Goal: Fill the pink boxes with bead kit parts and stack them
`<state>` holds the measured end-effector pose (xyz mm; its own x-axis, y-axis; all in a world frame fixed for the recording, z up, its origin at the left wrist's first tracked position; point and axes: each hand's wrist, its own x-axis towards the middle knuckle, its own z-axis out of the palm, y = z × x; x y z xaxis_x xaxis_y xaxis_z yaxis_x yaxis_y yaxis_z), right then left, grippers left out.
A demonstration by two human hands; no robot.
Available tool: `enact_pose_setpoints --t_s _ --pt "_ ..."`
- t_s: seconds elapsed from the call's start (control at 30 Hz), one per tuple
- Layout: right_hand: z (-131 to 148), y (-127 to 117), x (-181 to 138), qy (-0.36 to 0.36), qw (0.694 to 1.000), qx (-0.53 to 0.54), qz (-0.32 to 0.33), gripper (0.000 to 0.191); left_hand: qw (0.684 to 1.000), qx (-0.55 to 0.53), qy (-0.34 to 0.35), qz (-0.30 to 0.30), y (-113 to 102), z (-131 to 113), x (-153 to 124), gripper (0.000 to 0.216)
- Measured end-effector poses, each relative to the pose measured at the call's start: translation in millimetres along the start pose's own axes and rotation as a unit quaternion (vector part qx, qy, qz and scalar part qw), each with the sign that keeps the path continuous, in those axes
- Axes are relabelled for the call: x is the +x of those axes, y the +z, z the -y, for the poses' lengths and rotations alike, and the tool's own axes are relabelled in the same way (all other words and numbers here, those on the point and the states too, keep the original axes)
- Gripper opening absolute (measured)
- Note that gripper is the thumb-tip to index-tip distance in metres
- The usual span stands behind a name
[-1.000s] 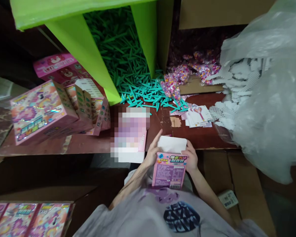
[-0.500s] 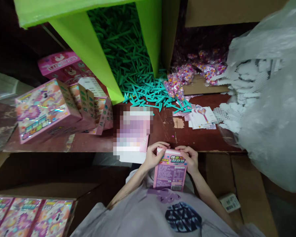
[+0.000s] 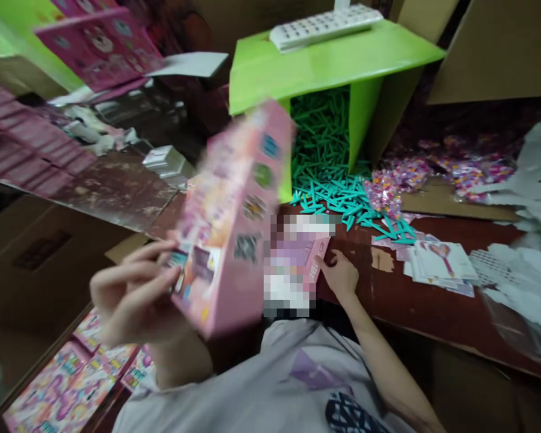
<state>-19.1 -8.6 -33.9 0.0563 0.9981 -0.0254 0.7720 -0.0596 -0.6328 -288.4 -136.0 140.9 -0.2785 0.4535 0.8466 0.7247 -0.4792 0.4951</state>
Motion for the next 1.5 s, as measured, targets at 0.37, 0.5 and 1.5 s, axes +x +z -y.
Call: enact_pose_setpoints --t_s 0.37,0.5,1.5 --pt "6 -6 17 -0.012 0.955 0.270 -0.124 0.039 0.957 0.289 0.000 0.032 8 94 -3 0.049" --pt "12 -43 9 0.013 0.874 0.484 -0.044 0.048 0.967 -0.045 -0.249 0.036 102 48 -62 0.061" --pt "-67 -68 -42 0.083 0.881 0.458 -0.078 0.028 0.785 -0.318 -0.437 0.305 210 -12 -154 0.025"
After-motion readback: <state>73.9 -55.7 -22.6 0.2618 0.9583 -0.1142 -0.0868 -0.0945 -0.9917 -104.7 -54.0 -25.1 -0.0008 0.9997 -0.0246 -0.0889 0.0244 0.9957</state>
